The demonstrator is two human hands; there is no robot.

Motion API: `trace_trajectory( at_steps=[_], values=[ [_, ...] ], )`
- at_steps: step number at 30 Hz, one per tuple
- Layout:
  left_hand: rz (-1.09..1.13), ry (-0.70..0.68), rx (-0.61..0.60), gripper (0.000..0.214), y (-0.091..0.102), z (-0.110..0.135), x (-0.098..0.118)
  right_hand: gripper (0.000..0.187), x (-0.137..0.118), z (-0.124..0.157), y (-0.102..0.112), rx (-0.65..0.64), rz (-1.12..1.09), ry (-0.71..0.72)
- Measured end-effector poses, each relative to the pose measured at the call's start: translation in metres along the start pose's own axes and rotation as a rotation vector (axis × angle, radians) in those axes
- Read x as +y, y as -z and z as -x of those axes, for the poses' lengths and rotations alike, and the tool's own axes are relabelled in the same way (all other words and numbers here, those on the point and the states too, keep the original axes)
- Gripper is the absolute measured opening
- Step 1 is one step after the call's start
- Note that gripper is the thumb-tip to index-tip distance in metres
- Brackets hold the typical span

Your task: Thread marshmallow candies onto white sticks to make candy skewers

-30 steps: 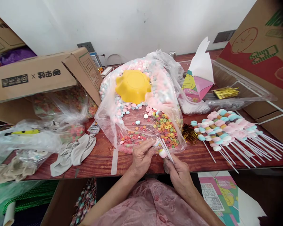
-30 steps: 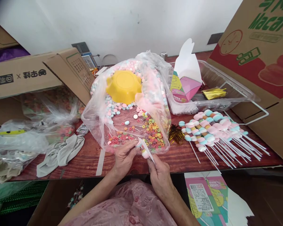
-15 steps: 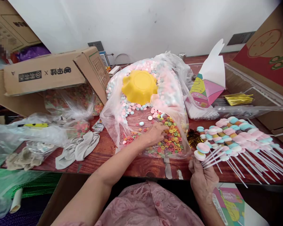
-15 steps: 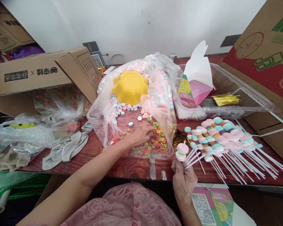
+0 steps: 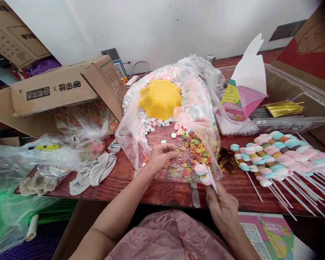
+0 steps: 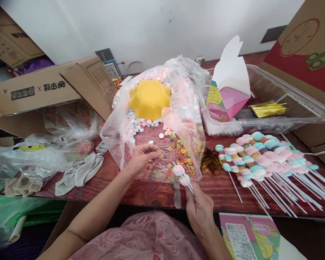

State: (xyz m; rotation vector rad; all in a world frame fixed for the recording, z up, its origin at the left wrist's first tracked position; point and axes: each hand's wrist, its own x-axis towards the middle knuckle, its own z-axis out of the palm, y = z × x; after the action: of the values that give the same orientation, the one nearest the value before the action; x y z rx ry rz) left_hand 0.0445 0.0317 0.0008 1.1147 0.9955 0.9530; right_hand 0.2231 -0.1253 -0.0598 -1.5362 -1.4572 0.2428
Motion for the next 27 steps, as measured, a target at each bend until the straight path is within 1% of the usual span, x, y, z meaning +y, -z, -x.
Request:
trace_trajectory(
  at_steps=[3,5,6,8,10,11,12,13,14,16,18,19,20,21,23,27],
  values=[
    [0.191,-0.033,0.088,0.025,-0.006,0.023,-0.001,0.028,-0.016,-0.01,-0.007,-0.15,-0.022,0.027],
    [0.216,-0.122,0.124,0.02,-0.008,0.034,-0.005,0.029,-0.019,-0.014,-0.01,-0.205,-0.02,0.032],
    [0.175,-0.2,0.137,0.016,-0.009,0.038,-0.006,0.029,-0.019,-0.014,-0.011,-0.227,-0.015,0.031],
    [0.002,-0.423,0.14,0.008,-0.007,0.043,-0.01,0.029,-0.018,-0.013,-0.011,-0.27,0.002,0.025],
    [-0.198,-0.645,0.104,0.01,-0.002,0.044,-0.013,0.03,-0.016,-0.011,-0.009,-0.319,0.015,0.009],
    [-0.267,-0.72,0.079,0.013,0.0,0.044,-0.015,0.031,-0.015,-0.01,-0.007,-0.339,0.016,-0.007],
    [-0.303,-0.756,0.059,0.015,0.001,0.045,-0.017,0.032,-0.016,-0.009,-0.006,-0.354,0.007,-0.032],
    [-0.302,-0.75,0.052,0.014,0.002,0.046,-0.019,0.033,-0.016,-0.008,-0.005,-0.367,-0.018,-0.068],
    [-0.265,-0.704,0.053,0.012,0.002,0.047,-0.02,0.033,-0.017,-0.008,-0.004,-0.383,-0.06,-0.115],
    [-0.091,-0.514,0.058,0.007,-0.001,0.05,-0.021,0.034,-0.019,-0.007,-0.004,-0.417,-0.193,-0.223],
    [0.14,-0.28,0.043,0.013,-0.005,0.053,-0.019,0.036,-0.018,-0.006,-0.007,-0.438,-0.353,-0.319],
    [0.236,-0.183,0.023,0.016,-0.006,0.055,-0.018,0.037,-0.017,-0.005,-0.009,-0.44,-0.426,-0.355],
    [0.305,-0.114,0.001,0.018,-0.007,0.056,-0.016,0.039,-0.016,-0.004,-0.011,-0.44,-0.486,-0.382],
    [0.346,-0.075,-0.015,0.02,-0.007,0.056,-0.015,0.04,-0.015,-0.002,-0.013,-0.438,-0.53,-0.401],
    [0.35,-0.061,-0.01,0.019,-0.007,0.055,-0.014,0.041,-0.013,0.0,-0.015,-0.437,-0.568,-0.414],
    [0.212,-0.156,0.103,0.016,-0.004,0.054,-0.019,0.036,-0.012,0.002,-0.014,-0.431,-0.496,-0.379]
  ],
)
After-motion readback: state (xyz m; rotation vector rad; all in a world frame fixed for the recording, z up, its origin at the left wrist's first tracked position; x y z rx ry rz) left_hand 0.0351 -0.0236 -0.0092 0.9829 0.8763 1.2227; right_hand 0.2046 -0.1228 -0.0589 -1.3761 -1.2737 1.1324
